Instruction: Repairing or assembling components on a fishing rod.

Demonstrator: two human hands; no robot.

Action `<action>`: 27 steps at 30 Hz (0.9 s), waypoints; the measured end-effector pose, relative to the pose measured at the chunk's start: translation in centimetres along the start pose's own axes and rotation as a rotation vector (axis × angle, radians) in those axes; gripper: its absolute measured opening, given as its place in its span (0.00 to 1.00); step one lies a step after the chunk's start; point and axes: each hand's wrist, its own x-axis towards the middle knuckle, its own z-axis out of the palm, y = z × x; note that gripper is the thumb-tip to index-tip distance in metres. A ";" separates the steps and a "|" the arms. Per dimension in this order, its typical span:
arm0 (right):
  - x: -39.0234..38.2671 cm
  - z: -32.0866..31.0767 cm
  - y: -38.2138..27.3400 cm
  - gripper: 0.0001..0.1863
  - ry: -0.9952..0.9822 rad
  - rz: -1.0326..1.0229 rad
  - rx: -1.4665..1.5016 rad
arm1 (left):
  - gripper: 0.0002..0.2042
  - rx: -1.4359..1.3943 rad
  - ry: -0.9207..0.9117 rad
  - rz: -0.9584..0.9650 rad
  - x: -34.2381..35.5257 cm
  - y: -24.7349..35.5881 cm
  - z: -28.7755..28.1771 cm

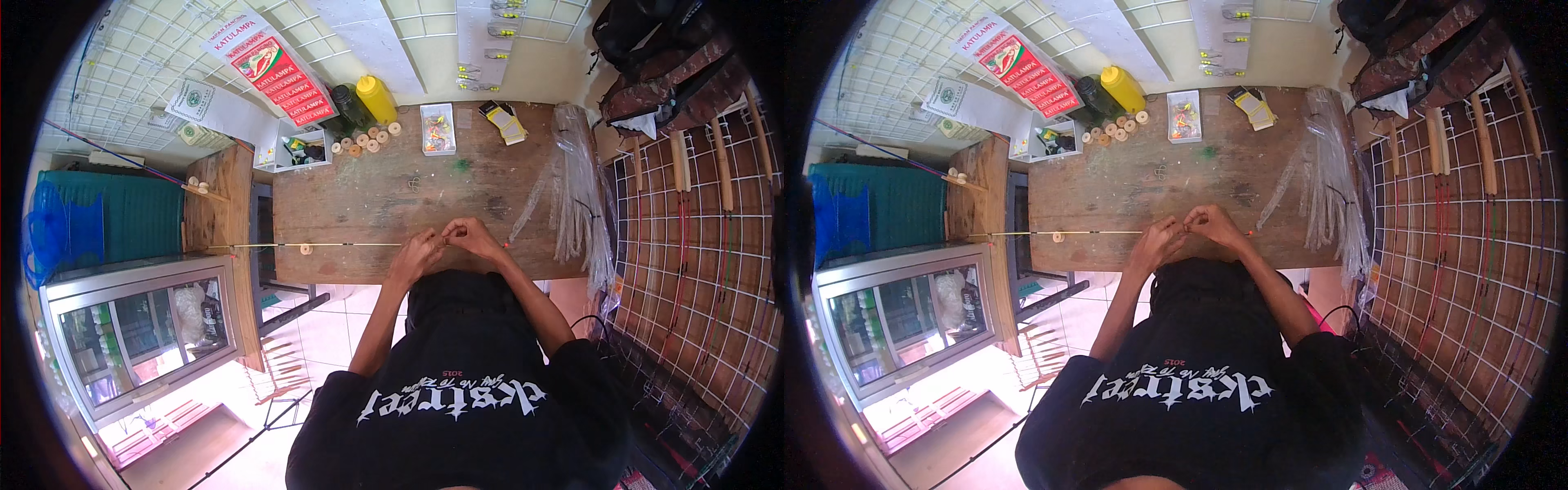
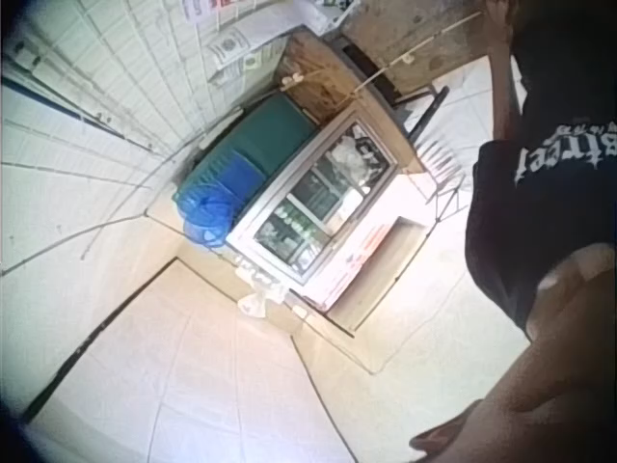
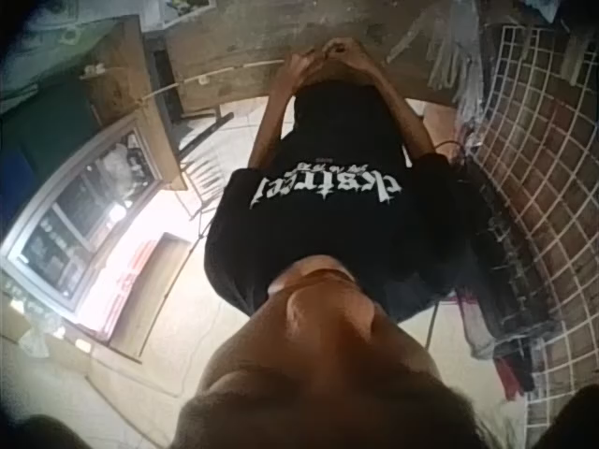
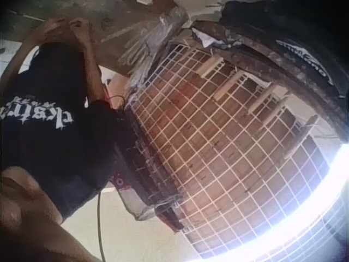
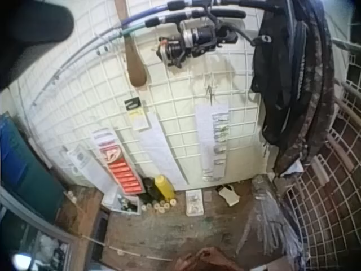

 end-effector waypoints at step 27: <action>0.2 0.4 0.5 0.08 -0.004 -0.073 0.025 | 0.12 -0.391 0.115 -0.116 0.8 0.4 -0.4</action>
